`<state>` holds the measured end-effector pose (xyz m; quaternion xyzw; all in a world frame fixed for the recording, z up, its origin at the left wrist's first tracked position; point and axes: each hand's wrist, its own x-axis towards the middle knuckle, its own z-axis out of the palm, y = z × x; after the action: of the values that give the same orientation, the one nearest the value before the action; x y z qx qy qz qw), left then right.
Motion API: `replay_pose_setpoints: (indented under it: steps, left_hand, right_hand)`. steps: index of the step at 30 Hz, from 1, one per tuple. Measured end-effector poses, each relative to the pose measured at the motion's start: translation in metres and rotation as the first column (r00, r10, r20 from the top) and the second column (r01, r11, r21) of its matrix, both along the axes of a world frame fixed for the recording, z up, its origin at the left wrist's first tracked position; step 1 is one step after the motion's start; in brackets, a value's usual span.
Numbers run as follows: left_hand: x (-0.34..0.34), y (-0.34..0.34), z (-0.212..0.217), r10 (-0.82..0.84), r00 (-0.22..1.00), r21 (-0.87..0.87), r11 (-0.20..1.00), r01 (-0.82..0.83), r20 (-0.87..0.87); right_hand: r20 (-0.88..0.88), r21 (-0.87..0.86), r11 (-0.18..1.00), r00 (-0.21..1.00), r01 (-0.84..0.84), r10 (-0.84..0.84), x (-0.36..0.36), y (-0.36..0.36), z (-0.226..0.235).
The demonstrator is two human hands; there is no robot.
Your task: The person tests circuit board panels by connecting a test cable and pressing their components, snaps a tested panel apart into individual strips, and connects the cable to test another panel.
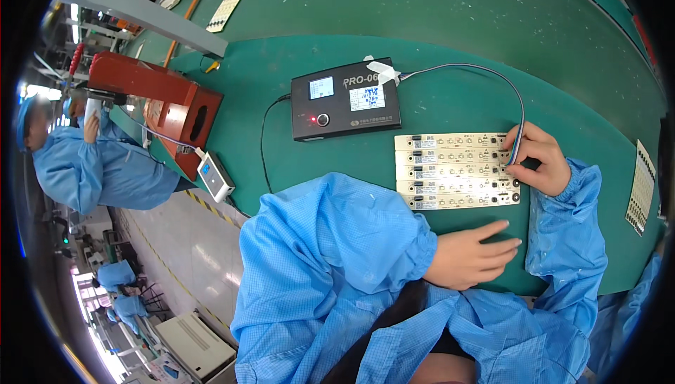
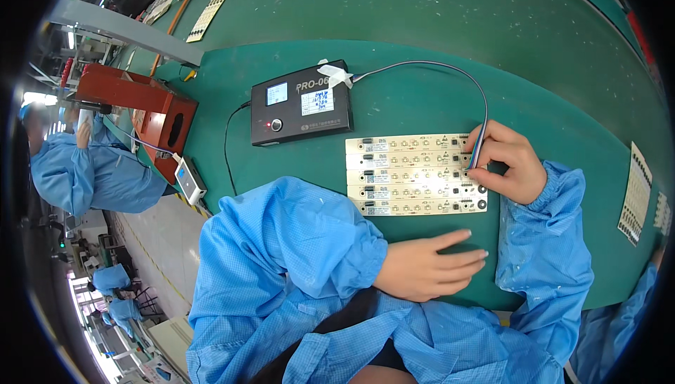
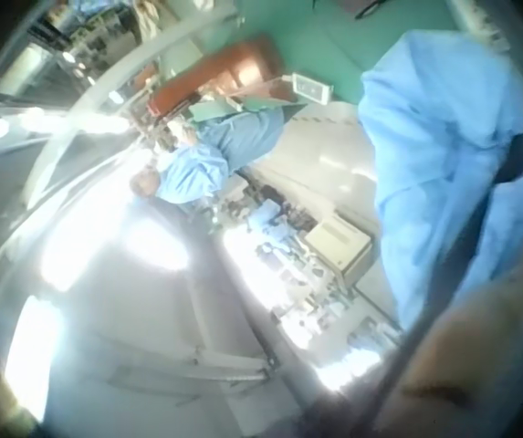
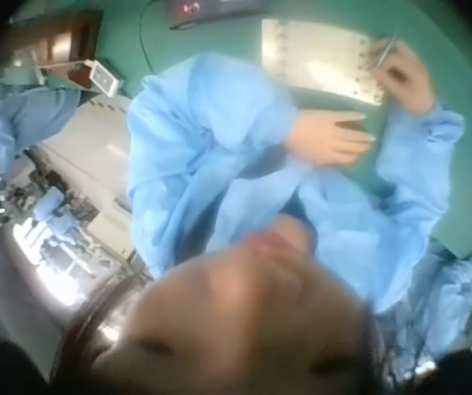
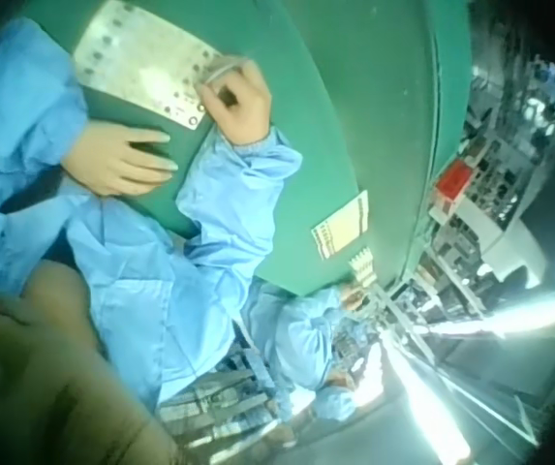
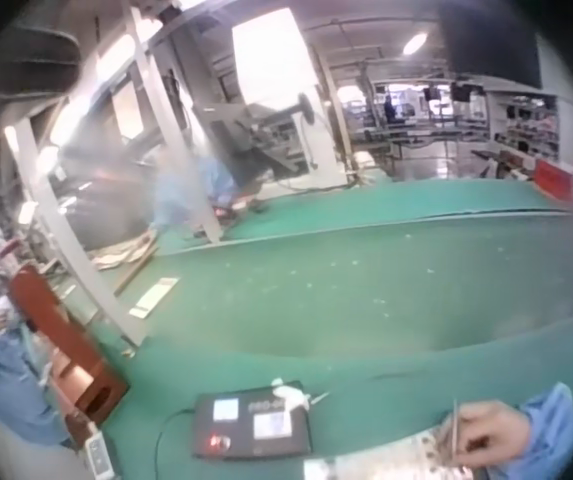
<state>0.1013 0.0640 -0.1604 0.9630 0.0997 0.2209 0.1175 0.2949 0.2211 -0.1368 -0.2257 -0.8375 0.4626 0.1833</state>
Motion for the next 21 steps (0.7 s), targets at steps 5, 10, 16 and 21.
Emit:
replay_pose_setpoints:
  steps: [5, 10, 16, 21]
  left_hand:
    - [-0.004, 0.011, -0.004, -0.072, 0.994, -0.178, 0.982, 0.056, -0.086]
    - [-0.004, 0.014, -0.007, -0.062, 0.996, -0.233, 0.971, 0.047, -0.057]
    - [-0.006, 0.025, -0.012, -0.035, 0.995, -0.263, 0.965, 0.009, -0.094]
    - [-0.007, 0.036, -0.01, -0.067, 0.983, -0.25, 0.968, 0.022, -0.171]
  right_hand:
    - [0.006, -0.001, 1.0, 1.0, 0.009, -0.009, -0.001, 0.0, 0.002]
    - [0.009, -0.002, 1.0, 1.0, 0.028, -0.028, 0.0, -0.001, 0.001]
    - [-0.049, -0.062, 0.998, 0.999, -0.005, 0.002, -0.004, 0.014, -0.01]
    - [-0.134, -0.137, 0.99, 0.99, 0.024, -0.043, 0.005, 0.025, -0.029]
